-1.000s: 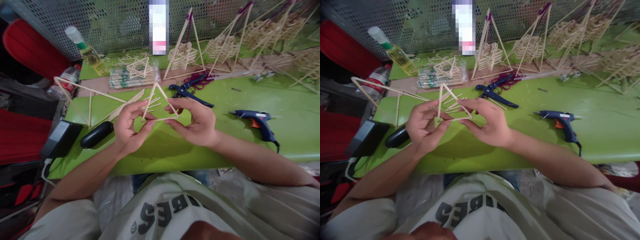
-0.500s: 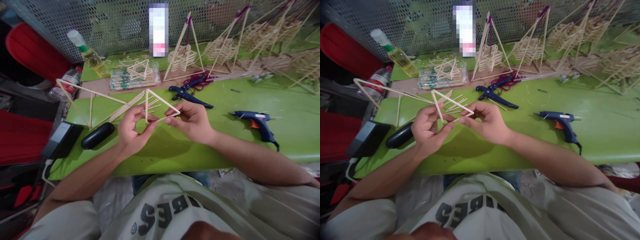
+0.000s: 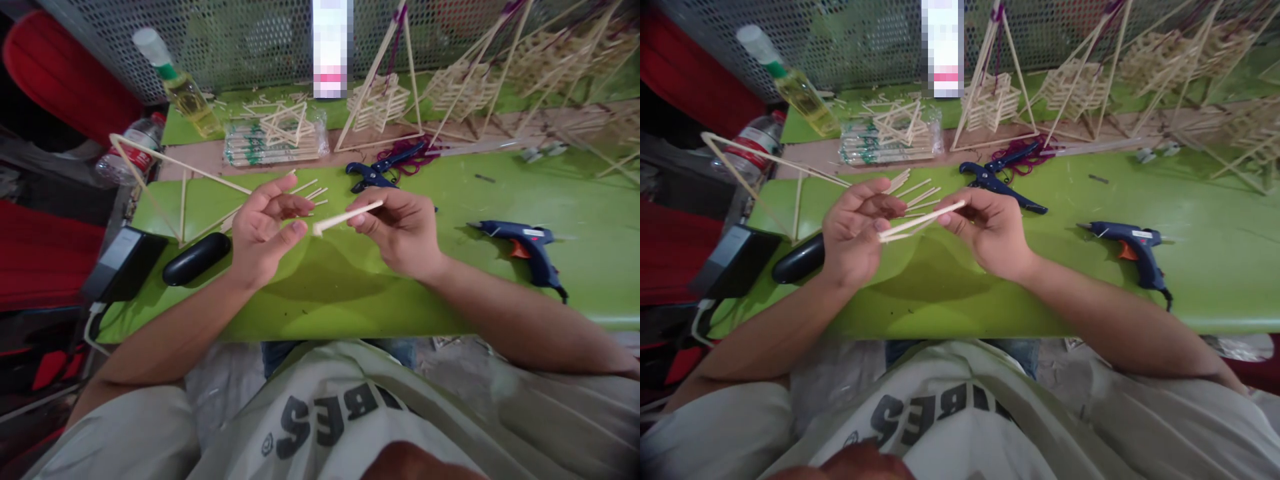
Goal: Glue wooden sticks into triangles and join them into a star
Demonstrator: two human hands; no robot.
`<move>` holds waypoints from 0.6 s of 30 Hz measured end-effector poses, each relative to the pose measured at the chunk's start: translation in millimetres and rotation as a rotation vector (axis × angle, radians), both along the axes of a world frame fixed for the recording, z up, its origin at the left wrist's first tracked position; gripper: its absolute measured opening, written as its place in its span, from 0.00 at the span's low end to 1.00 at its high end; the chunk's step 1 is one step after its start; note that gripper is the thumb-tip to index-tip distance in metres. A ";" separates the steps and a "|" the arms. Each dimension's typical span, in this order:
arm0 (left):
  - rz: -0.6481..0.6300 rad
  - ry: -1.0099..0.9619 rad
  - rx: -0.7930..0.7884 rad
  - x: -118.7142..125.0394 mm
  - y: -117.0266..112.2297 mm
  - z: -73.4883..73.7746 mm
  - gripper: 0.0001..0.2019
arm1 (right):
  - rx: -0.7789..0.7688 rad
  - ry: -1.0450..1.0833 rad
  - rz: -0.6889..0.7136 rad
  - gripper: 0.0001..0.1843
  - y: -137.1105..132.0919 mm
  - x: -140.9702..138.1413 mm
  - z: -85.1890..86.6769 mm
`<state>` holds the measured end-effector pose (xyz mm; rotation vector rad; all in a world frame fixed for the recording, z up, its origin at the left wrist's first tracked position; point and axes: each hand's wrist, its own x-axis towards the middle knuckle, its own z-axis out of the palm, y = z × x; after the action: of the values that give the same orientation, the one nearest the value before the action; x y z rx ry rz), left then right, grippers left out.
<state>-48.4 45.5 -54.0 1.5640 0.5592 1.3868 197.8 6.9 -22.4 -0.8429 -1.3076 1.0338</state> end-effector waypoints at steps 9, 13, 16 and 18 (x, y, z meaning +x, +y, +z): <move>0.006 -0.029 0.169 -2.8 -4.7 9.6 0.26 | -0.026 -0.076 -0.038 0.13 -2.6 -1.7 -4.6; 0.064 -0.012 0.153 -0.9 -8.0 12.1 0.20 | -0.017 -0.125 -0.047 0.10 -4.2 -1.3 -5.3; 0.098 -0.008 0.177 0.5 -7.8 13.0 0.19 | -0.001 -0.163 -0.050 0.04 -6.1 -1.7 -4.4; 0.137 0.019 0.191 0.9 -8.4 14.9 0.17 | 0.000 -0.172 -0.048 0.03 -7.3 -2.3 -3.6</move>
<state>-47.5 37.1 -39.1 1.7186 0.5682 1.5679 195.5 -0.4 -26.0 -0.9756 -1.4242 0.9396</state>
